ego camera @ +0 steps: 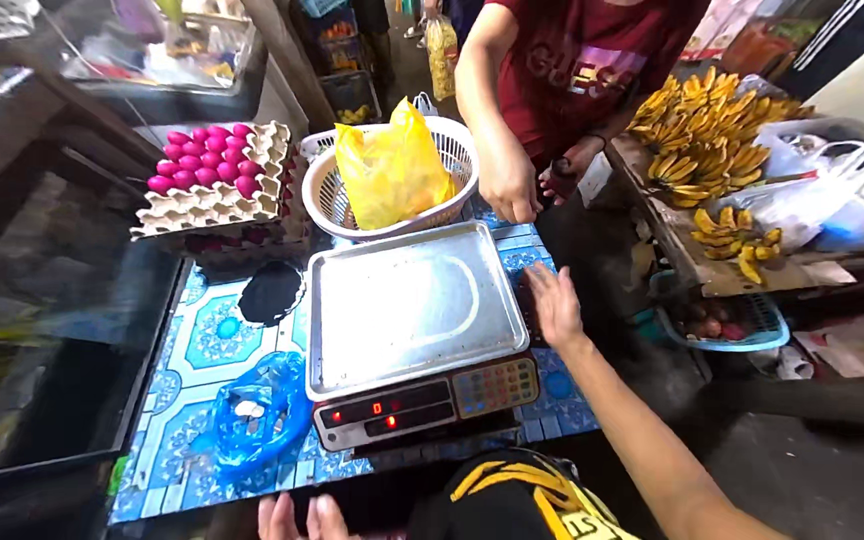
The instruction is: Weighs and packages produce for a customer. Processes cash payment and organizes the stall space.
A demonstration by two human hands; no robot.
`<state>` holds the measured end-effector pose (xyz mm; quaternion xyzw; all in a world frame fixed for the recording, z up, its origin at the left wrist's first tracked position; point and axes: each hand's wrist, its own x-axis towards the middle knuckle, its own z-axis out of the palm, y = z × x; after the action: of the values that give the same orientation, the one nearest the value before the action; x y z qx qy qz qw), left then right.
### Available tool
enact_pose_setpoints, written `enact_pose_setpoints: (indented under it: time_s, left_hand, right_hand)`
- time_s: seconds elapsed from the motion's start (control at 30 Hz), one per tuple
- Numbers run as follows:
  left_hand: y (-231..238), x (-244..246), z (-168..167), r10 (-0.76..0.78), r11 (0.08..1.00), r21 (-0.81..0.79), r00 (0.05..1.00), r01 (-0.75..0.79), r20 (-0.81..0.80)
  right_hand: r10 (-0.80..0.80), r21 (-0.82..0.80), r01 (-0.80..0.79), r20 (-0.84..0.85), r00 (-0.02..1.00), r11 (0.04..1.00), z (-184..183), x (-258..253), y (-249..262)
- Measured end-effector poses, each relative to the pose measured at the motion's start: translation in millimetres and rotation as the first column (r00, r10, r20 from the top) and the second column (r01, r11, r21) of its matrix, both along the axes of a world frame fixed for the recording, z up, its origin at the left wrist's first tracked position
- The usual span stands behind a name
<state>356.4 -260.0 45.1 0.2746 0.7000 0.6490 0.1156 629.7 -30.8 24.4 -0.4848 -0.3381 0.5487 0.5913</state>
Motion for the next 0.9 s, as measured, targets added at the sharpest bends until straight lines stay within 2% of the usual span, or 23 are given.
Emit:
enact_pose_setpoints:
  time_s: [0.07, 0.13, 0.17, 0.27, 0.37, 0.47, 0.53, 0.6, 0.67, 0.77, 0.83, 0.9]
  left_hand:
    - [11, 2, 0, -0.08, 0.988, 0.13, 0.995, 0.089, -0.067]
    - [24, 7, 11, -0.124, 0.968, 0.21, 0.99, 0.136, -0.067]
    - [29, 10, 17, -0.141, 0.957, 0.245, 0.987, 0.155, -0.074]
    - [36, 13, 25, -0.175, 0.93, 0.3, 0.973, 0.214, -0.152]
    - [34, 19, 20, -0.204, 0.918, 0.298, 0.956, 0.262, -0.213]
    - [30, 20, 11, -0.264, 0.901, 0.254, 0.908, 0.353, -0.326]
    - [29, 19, 10, -0.297, 0.89, 0.208, 0.862, 0.406, -0.41]
    - [29, 22, 12, -0.322, 0.881, 0.167, 0.819, 0.443, -0.474]
    - [30, 30, 16, -0.362, 0.863, 0.137, 0.784, 0.486, -0.504]
    - [33, 52, 21, -0.437, 0.823, 0.106, 0.741, 0.559, -0.51]
    - [34, 68, 23, -0.493, 0.786, 0.08, 0.7, 0.613, -0.516]
    - [32, 82, 23, -0.538, 0.743, 0.089, 0.671, 0.663, -0.509]
  right_hand:
    - [-0.069, 0.012, 0.076, -0.304, 0.95, 0.997, 4, 0, 28]
    - [-0.055, 0.01, 0.076, -0.599, 0.799, 0.997, 12, -4, 45]
    - [-0.021, 0.048, 0.075, -0.692, 0.721, 0.996, 14, -6, 48]
    - [0.162, 0.197, 0.009, -0.828, 0.537, 0.98, 18, -12, 51]
    - [0.263, 0.268, -0.042, -0.885, 0.385, 0.963, 22, -15, 48]
    - [0.364, 0.362, -0.065, -0.878, 0.31, 0.93, 13, -15, 51]
    - [0.364, 0.358, -0.074, -0.889, 0.276, 0.931, 11, -15, 49]
    - [0.351, 0.341, -0.087, -0.893, 0.283, 0.936, 10, -13, 46]
    - [0.298, 0.285, -0.091, -0.892, 0.339, 0.954, 15, -9, 44]
    - [0.355, 0.291, -0.206, -0.818, 0.453, 0.934, 24, 4, 29]
    - [0.308, 0.176, -0.274, -0.754, 0.58, 0.945, 37, 12, 11]
    - [0.168, -0.078, -0.29, -0.663, 0.73, 0.954, 56, 14, -11]
